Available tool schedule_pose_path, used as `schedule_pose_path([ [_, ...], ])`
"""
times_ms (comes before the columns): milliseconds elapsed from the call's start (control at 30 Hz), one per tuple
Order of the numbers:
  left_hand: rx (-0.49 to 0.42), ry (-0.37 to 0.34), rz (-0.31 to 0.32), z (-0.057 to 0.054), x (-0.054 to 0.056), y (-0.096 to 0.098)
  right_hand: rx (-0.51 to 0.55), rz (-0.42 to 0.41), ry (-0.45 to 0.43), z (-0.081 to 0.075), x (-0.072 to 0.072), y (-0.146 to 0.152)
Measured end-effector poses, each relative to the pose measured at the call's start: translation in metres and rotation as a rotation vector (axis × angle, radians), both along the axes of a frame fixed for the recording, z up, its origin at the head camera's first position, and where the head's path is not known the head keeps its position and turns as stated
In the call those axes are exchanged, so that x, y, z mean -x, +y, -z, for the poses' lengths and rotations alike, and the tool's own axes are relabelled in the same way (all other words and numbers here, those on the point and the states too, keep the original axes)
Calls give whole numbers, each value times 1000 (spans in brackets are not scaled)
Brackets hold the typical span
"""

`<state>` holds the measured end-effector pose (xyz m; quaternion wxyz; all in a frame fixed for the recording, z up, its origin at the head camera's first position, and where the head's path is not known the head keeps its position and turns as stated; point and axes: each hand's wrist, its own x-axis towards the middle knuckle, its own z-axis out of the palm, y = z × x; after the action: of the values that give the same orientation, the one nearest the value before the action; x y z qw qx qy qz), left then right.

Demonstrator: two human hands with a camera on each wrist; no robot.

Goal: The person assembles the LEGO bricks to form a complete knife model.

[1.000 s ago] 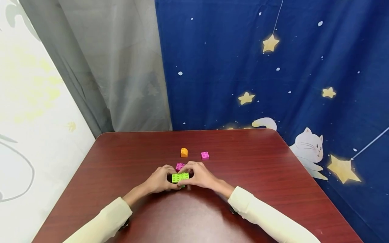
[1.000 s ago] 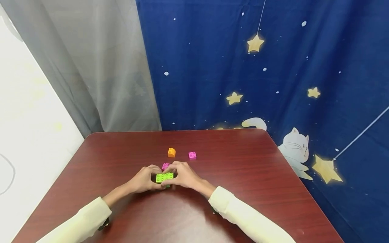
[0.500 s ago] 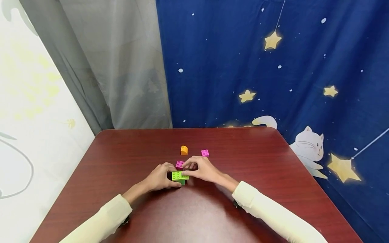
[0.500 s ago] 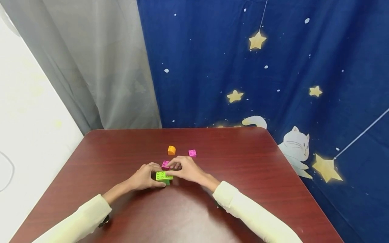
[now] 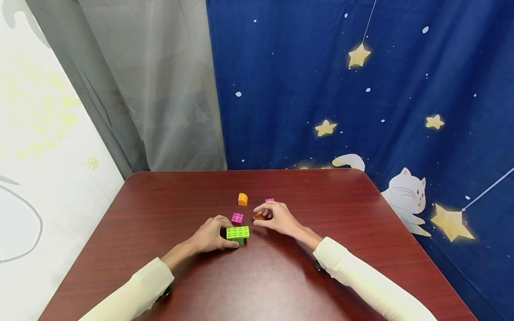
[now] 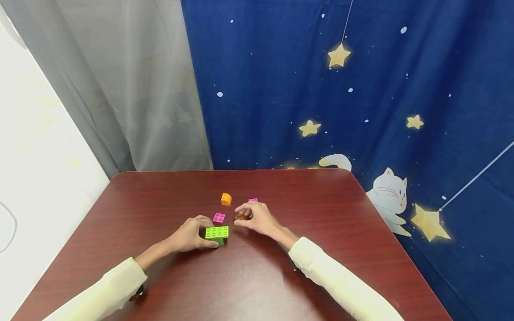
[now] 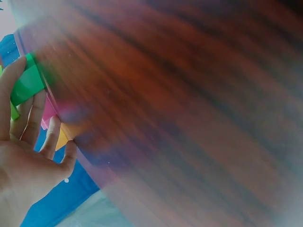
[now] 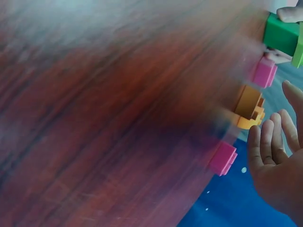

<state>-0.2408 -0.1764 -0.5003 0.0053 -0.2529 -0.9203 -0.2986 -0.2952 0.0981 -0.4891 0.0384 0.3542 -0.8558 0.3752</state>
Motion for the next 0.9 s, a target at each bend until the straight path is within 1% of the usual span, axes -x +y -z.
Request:
schedule_pose_path([
  [233, 7, -12, -12, 1, 0, 1, -19, 49, -15, 7, 2, 5],
  [367, 5, -22, -18, 1, 2, 1, -33, 86, -9, 10, 4, 6],
  [433, 4, -24, -17, 0, 2, 1, -42, 105, -20, 11, 5, 6],
  [500, 1, -23, -10, -1, 2, 1, -56, 119, -49, 11, 6, 6],
  [633, -11, -23, 12, -2, 3, 0, -85, 122, -91, 13, 8, 4],
  [767, -15, -20, 40, -1, 3, -2, -89, 113, -95, 14, 8, 3],
  [900, -4, -15, 54, -2, 2, -4, -102, 106, -104, 15, 6, 2],
])
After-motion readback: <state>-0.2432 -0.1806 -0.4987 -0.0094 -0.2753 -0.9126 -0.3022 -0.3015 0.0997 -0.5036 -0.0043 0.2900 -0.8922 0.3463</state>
